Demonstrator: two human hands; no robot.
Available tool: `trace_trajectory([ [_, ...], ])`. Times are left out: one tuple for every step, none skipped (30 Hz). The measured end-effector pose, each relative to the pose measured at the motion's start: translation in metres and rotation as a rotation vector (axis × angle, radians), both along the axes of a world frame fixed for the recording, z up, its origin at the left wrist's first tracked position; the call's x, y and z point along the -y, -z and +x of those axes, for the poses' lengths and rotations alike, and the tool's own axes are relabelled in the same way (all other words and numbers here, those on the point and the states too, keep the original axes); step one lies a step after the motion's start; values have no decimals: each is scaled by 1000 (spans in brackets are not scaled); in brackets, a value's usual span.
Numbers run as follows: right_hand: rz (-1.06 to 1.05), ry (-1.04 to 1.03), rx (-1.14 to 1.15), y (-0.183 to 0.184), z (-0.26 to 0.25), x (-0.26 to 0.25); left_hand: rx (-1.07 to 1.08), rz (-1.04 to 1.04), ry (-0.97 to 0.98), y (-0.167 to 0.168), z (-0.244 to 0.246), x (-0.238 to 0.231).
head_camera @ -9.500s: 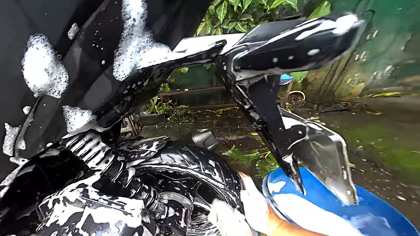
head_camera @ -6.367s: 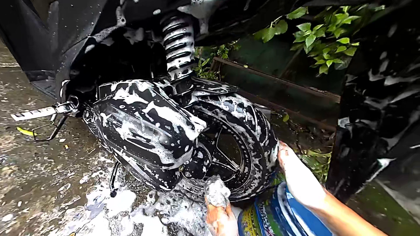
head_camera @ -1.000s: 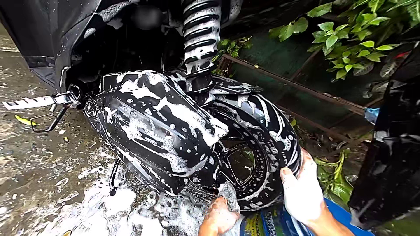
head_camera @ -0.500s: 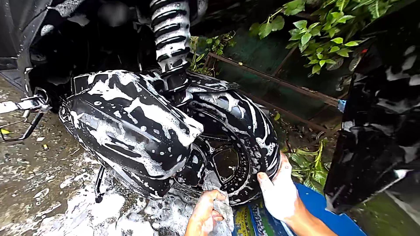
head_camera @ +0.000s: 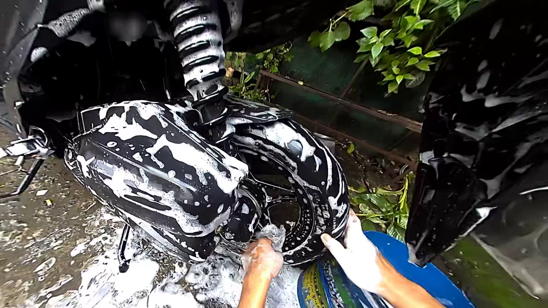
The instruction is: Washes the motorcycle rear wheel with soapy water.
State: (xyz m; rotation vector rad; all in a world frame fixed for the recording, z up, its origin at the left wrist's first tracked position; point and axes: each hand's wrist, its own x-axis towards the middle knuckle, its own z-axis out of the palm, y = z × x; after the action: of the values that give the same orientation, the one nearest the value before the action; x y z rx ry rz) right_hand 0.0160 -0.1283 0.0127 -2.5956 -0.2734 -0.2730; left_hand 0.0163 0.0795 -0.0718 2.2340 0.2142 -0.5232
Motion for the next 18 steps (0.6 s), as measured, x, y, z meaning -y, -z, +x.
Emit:
trace_trajectory([
  [42, -43, 0, -6, -1, 4, -20, 16, 28, -2, -3, 6],
  [95, -82, 17, -13, 0, 5, -27, -27, 47, 0, -4, 11],
  [134, -110, 46, -21, 4, 2, -24, -142, 53, 6, -2, 12],
  [168, -129, 72, -29, 8, -5, -25, -318, 40, 11, -1, 11],
  [199, -137, 90, -36, 11, -11, -30, -521, 11, 14, -5, 10],
  [219, -138, 90, -44, 12, -18, -41, -701, -15, 12, -14, 11],
  [235, -141, 87, -51, 14, -26, -58, -806, -31, 5, -22, 14],
  [250, -138, 93, -57, 17, -34, -79, -834, -32, 0, -27, 16],
  [262, -132, 111, -58, 19, -39, -105, -849, -27, 0, -33, 16],
  [272, -122, 139, -56, 19, -43, -127, -855, -18, 3, -39, 15],
  [277, -124, 177, -54, 22, -46, -130, -837, -8, 6, -40, 12],
  [272, -133, 211, -54, 26, -49, -112, -777, 5, 9, -35, 8],
  [270, -134, 226, -54, 29, -50, -88, -680, 21, 12, -26, 7],
  [273, -121, 229, -53, 29, -50, -62, -543, 39, 12, -17, 8],
  [280, -100, 226, -53, 26, -51, -53, -365, 75, 10, -6, 11],
  [287, -79, 215, -52, 24, -51, -66, -184, 125, 5, 4, 14],
  [292, -74, 205, -51, 23, -51, -87, -28, 176, -4, 15, 17],
  [288, -81, 204, -52, 23, -52, -96, 84, 203, -12, 22, 20],
])
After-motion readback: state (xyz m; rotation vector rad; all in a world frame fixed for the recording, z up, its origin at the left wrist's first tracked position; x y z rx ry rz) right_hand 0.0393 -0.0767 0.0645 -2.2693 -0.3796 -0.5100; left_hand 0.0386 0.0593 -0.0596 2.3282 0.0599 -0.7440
